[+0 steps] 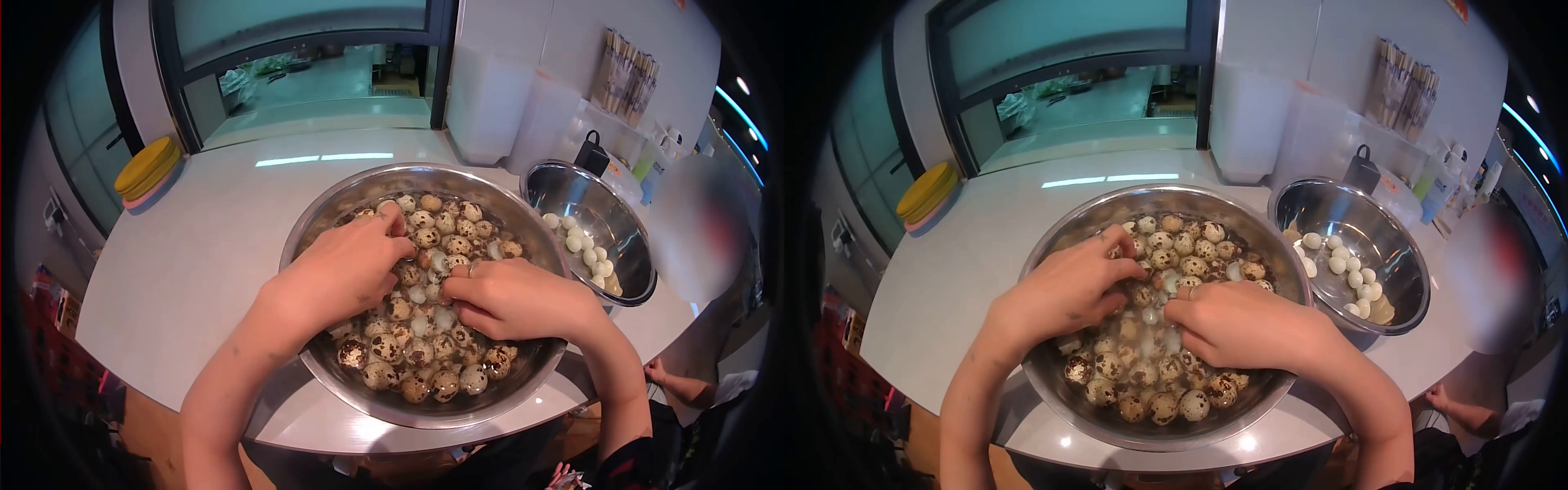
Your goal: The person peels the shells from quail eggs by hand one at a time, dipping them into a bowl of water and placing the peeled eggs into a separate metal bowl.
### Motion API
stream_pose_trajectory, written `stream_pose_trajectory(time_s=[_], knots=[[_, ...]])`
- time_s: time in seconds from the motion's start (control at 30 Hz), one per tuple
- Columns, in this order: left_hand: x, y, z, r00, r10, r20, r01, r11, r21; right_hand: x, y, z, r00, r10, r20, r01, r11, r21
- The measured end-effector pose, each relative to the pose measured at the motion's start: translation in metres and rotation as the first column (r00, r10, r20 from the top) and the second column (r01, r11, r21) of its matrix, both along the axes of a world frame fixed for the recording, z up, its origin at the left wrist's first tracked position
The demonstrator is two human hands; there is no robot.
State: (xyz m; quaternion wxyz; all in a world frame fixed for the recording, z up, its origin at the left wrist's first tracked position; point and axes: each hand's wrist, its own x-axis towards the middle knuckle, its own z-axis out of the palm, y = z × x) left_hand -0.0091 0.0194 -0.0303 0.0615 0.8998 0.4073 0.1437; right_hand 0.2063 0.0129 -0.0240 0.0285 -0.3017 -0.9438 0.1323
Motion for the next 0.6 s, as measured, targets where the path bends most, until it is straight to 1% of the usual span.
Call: stream_pose_trajectory(time_s=[0.03, 0.1, 0.13, 0.2, 0.23, 0.27, 0.3, 0.4, 0.43, 0.53, 0.57, 0.6], knots=[[0.001, -0.001, 0.0, 1.0, 0.0, 0.009, 0.0, 1.0, -0.006, 0.0, -0.001, -0.001, 1.0, 0.001, -0.003, -0.001, 1.0, 0.002], [0.001, -0.002, 0.004, 0.998, 0.008, -0.061, -0.01, 0.999, -0.036, -0.001, 0.0, -0.002, 1.0, 0.003, -0.005, -0.003, 1.0, 0.009], [0.001, -0.001, 0.003, 0.998, 0.007, -0.061, -0.009, 0.999, -0.034, -0.001, 0.0, -0.002, 1.0, -0.002, 0.005, 0.002, 1.0, 0.0], [0.002, -0.002, -0.001, 0.993, 0.02, -0.113, -0.02, 1.0, -0.002, 0.0, -0.001, -0.003, 1.0, -0.013, 0.013, 0.014, 1.0, -0.017], [0.002, -0.004, -0.004, 0.993, 0.019, -0.116, -0.02, 1.0, -0.007, 0.001, -0.001, -0.005, 1.0, 0.006, -0.012, -0.006, 1.0, -0.009], [0.004, -0.005, -0.007, 0.993, 0.026, -0.113, -0.022, 0.999, 0.03, 0.0, 0.001, -0.005, 0.999, 0.03, -0.04, -0.03, 1.0, 0.002], [0.003, -0.007, -0.008, 0.993, 0.033, -0.11, -0.026, 0.998, 0.065, 0.0, 0.001, -0.003, 1.0, 0.002, 0.016, -0.001, 0.999, -0.042], [0.002, -0.003, -0.008, 0.99, 0.021, -0.137, -0.013, 0.998, 0.061, 0.0, 0.001, -0.003, 1.0, 0.017, -0.007, -0.018, 0.998, -0.052], [0.002, -0.001, -0.006, 0.99, 0.015, -0.139, -0.015, 1.0, 0.005, 0.0, 0.002, -0.003, 1.0, 0.007, 0.007, -0.007, 0.998, -0.062], [-0.001, 0.002, -0.009, 0.997, -0.032, -0.063, 0.032, 0.999, 0.003, -0.003, -0.001, 0.003, 0.997, -0.002, 0.071, 0.008, 0.996, -0.092], [-0.001, 0.001, -0.011, 0.998, -0.054, -0.038, 0.055, 0.998, 0.029, -0.005, -0.001, 0.002, 0.996, -0.008, 0.084, 0.015, 0.996, -0.089], [-0.003, -0.001, -0.009, 0.998, -0.065, -0.025, 0.066, 0.997, 0.039, -0.006, 0.001, 0.0, 0.998, 0.023, 0.054, -0.018, 0.995, -0.102]])
